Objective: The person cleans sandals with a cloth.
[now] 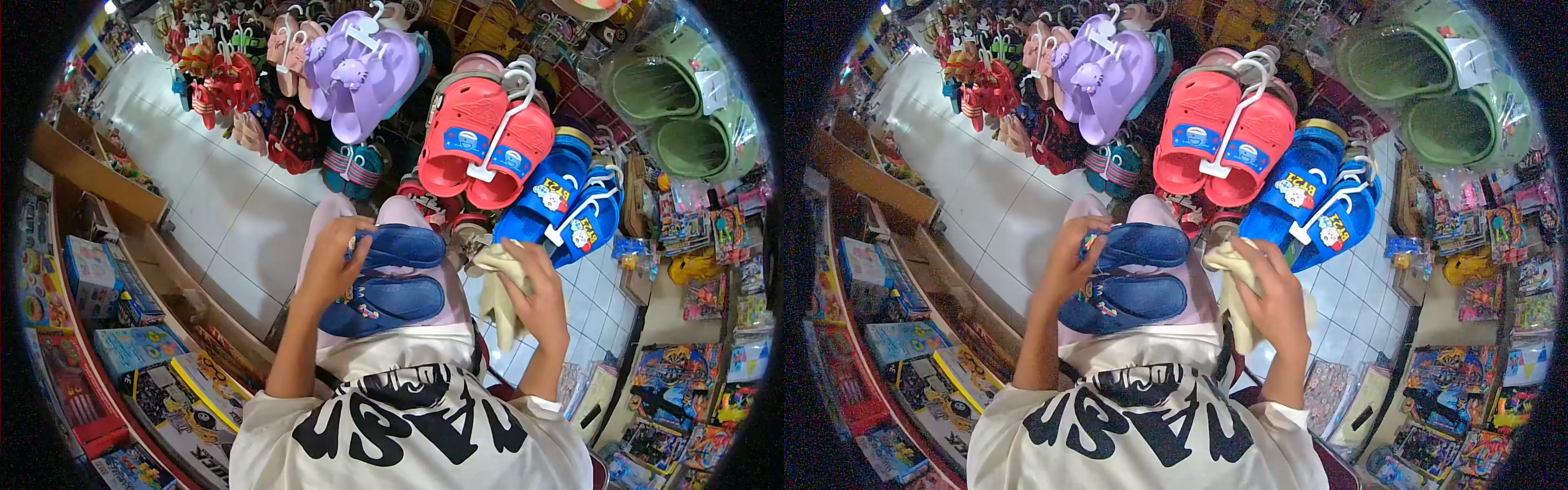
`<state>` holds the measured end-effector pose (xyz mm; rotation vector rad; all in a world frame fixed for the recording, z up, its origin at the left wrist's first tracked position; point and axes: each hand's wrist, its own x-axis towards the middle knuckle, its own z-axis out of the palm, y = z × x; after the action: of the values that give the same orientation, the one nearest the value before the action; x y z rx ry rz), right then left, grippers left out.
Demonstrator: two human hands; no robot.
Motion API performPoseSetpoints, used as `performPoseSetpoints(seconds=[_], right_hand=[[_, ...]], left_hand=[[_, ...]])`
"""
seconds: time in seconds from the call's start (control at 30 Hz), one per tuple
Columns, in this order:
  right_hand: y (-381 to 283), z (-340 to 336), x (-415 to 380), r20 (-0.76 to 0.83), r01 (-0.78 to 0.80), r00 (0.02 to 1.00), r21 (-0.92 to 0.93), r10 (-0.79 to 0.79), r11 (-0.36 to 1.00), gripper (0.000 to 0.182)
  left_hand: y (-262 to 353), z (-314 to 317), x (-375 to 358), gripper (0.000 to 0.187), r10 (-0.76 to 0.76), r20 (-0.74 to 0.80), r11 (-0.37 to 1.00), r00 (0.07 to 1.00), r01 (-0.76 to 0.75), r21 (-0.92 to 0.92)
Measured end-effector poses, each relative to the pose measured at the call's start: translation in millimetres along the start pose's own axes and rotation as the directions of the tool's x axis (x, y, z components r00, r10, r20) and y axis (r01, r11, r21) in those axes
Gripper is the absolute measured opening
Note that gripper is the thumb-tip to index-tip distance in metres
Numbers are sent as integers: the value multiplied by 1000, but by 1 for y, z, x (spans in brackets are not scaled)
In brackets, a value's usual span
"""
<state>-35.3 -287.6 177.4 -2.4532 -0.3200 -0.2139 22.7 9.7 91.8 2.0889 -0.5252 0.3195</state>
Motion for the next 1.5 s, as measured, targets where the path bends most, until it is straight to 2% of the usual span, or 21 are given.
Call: performPoseSetpoints(seconds=[0.1, 0.13, 0.17, 0.23, 0.3, 0.37, 0.47, 0.57, 0.6, 0.7, 0.73, 0.87, 0.97, 1.0, 1.07, 1.1, 1.17, 1.27, 1.37, 1.4, 1.5], right_hand=[[-2, 26, 28, 71, 106, 992, 24, -108, 994, 52], [1, 46, 38, 110, 135, 986, -62, -127, 989, 59], [8, 70, 45, 150, 164, 979, -149, -141, 975, 66], [32, 120, 45, 411, 190, 896, -11, -168, 982, 79], [28, 132, 38, 530, 179, 844, -136, -81, 974, 86], [24, 121, 42, 431, 200, 886, -18, -173, 980, 84], [33, 107, 44, 423, 337, 841, 81, -339, 938, 73], [61, 115, 34, 429, 381, 828, 41, -361, 924, 58], [53, 108, 36, 308, 390, 873, 23, -378, 921, 46], [56, 93, 31, 238, 304, 924, 20, -299, 953, 43], [54, 87, 30, 135, 284, 950, -8, -280, 959, 36], [26, 52, 35, -48, 106, 992, -207, -118, 973, 25], [15, 47, 40, 31, 19, 999, -219, -13, 976, 26], [10, 50, 45, 155, -41, 985, -176, 69, 983, 29], [21, 89, 53, 180, 5, 984, 43, -12, 999, 35], [26, 107, 59, 278, 14, 959, 126, -48, 992, 35], [41, 139, 64, 538, 228, 813, 55, -221, 972, 37], [44, 129, 66, 542, 365, 763, 87, -352, 927, 50], [45, 120, 66, 449, 519, 774, -48, -446, 853, 69], [51, 122, 64, 506, 487, 760, -27, -409, 873, 81], [59, 136, 62, 544, 474, 700, 131, -462, 871, 84]], left_hand=[[-22, 3, -4, 31, -10, 124, 964, 992, -23, 265], [-27, 5, -5, 34, -19, 148, 934, 989, -35, 356], [-29, 5, -7, 37, -118, 211, 959, 970, 56, 276], [-31, 8, -12, 42, -284, 355, 959, 891, 255, 126], [-37, 12, -21, 45, -261, 304, 965, 916, 239, 107], [-39, 12, -27, 46, -263, 273, 964, 925, 239, 117], [-31, 9, -24, 47, -258, 264, 965, 929, 238, 107], [-33, 12, -22, 47, -250, 263, 968, 932, 237, 80], [-34, 13, -22, 47, -250, 260, 968, 933, 239, 71], [-31, 12, -19, 48, -274, 257, 962, 927, 262, 80], [-30, 12, -19, 48, -278, 259, 961, 925, 265, 85], [-29, 12, -18, 48, -284, 260, 959, 923, 268, 96], [-30, 13, -18, 48, -274, 268, 961, 924, 254, 107], [-31, 13, -17, 48, -270, 271, 962, 924, 249, 111], [-30, 11, -16, 49, -261, 294, 965, 920, 240, 105], [-30, 10, -16, 50, -257, 303, 966, 918, 236, 105], [-31, 10, -18, 51, -288, 304, 958, 908, 267, 107], [-32, 7, -20, 51, -292, 278, 956, 915, 278, 87], [-34, 5, -21, 52, -291, 281, 957, 915, 277, 89], [-34, 7, -21, 52, -293, 285, 956, 913, 278, 92], [-36, 10, -21, 52, -284, 279, 959, 917, 265, 104]])
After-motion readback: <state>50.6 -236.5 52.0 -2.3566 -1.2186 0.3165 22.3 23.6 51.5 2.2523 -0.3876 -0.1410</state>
